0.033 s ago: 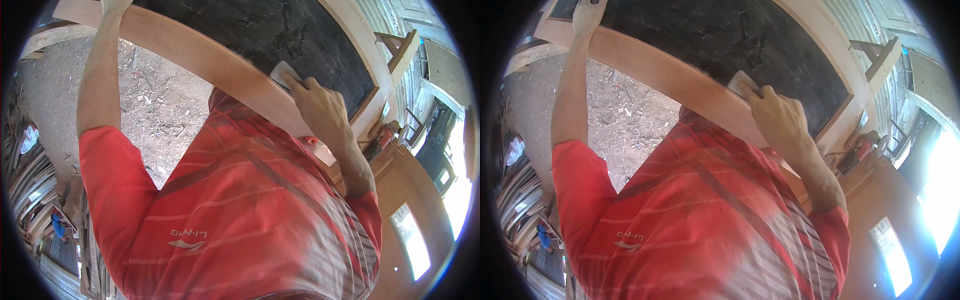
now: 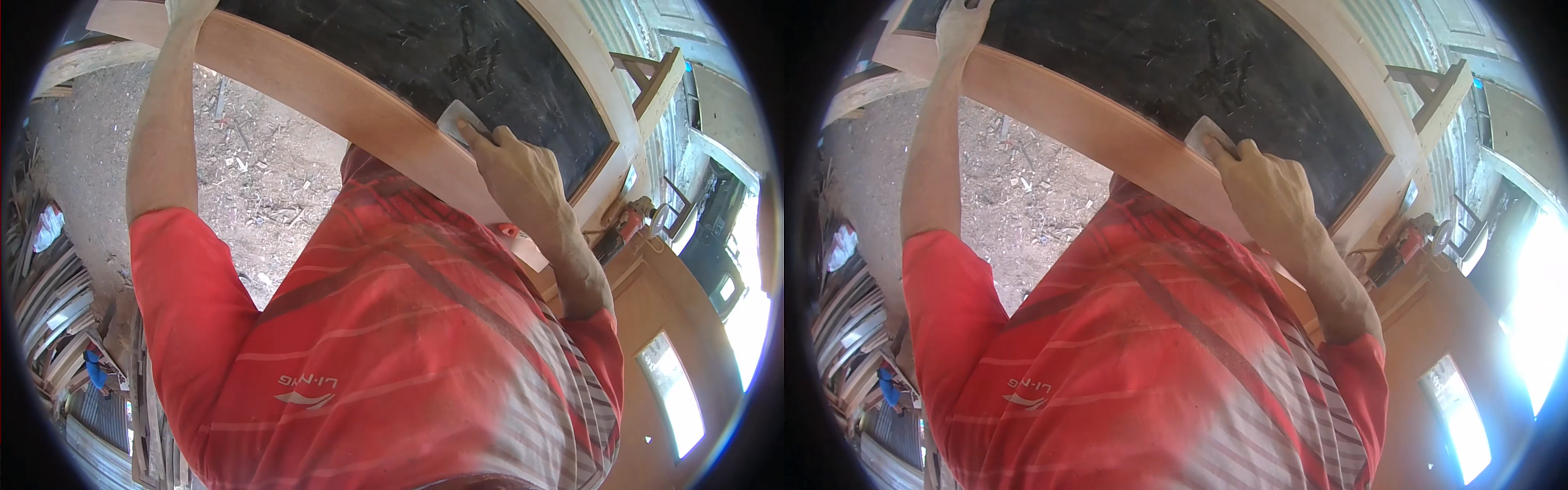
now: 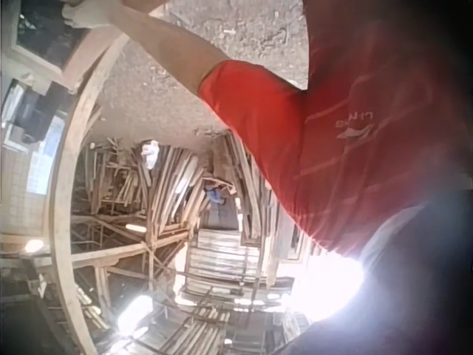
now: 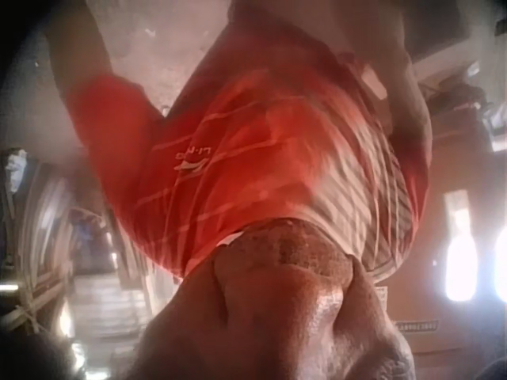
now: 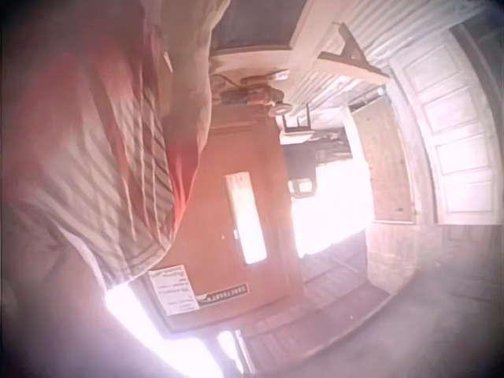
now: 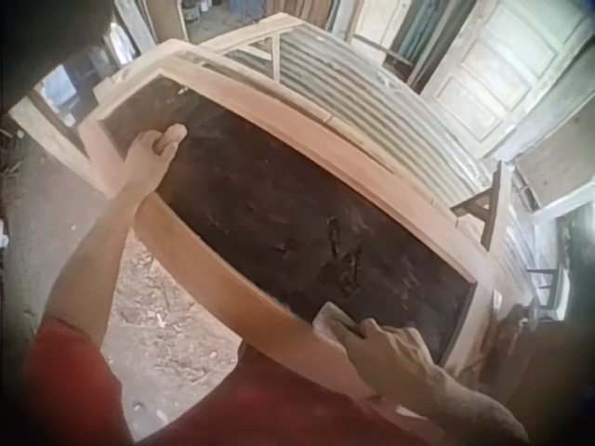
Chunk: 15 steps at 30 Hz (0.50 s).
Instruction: The person cleans a wooden framed panel by brushing dust off the surface with a brush and scraping the insert using a putty knife.
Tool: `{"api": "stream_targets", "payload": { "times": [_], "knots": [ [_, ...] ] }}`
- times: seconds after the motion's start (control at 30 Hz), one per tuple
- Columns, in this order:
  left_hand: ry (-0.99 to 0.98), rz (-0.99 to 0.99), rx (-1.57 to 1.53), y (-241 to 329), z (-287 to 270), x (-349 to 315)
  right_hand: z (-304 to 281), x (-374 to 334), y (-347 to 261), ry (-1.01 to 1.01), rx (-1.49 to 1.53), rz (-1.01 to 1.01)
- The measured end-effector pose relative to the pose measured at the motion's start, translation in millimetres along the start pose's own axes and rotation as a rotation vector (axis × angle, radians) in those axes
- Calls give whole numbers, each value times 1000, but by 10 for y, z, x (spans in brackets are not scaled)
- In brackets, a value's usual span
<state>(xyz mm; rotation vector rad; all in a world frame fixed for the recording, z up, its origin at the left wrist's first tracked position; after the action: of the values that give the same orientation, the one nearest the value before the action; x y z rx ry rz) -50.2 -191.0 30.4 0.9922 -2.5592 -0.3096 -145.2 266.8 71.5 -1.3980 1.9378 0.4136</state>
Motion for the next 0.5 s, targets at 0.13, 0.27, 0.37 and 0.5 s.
{"api": "stream_targets", "payload": {
  "times": [0.13,0.27,0.37,0.5],
  "knots": [
    [4,22,-14,31,5,22,58,-67,65,-56,-9,59],
    [-13,-40,53,-17,-26,40,25,-29,29,9,-30,0],
    [-1,8,10,-6,9,26,54,-58,8,-21,-3,32],
    [-7,-29,-16,72,-17,-25,96,6,-12,131,39,0]
  ]
}}
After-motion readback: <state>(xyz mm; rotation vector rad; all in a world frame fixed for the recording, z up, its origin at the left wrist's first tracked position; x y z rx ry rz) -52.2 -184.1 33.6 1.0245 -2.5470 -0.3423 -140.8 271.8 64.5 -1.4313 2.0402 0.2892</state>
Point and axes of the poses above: each hand's wrist, its own x-axis towards the middle knuckle, its own z-axis out of the palm, y = z × x, the point moved 7 cm from there along x, towards the middle knuckle, and after that the axes turned 13 degrees about -y, right-handed, at the moved point
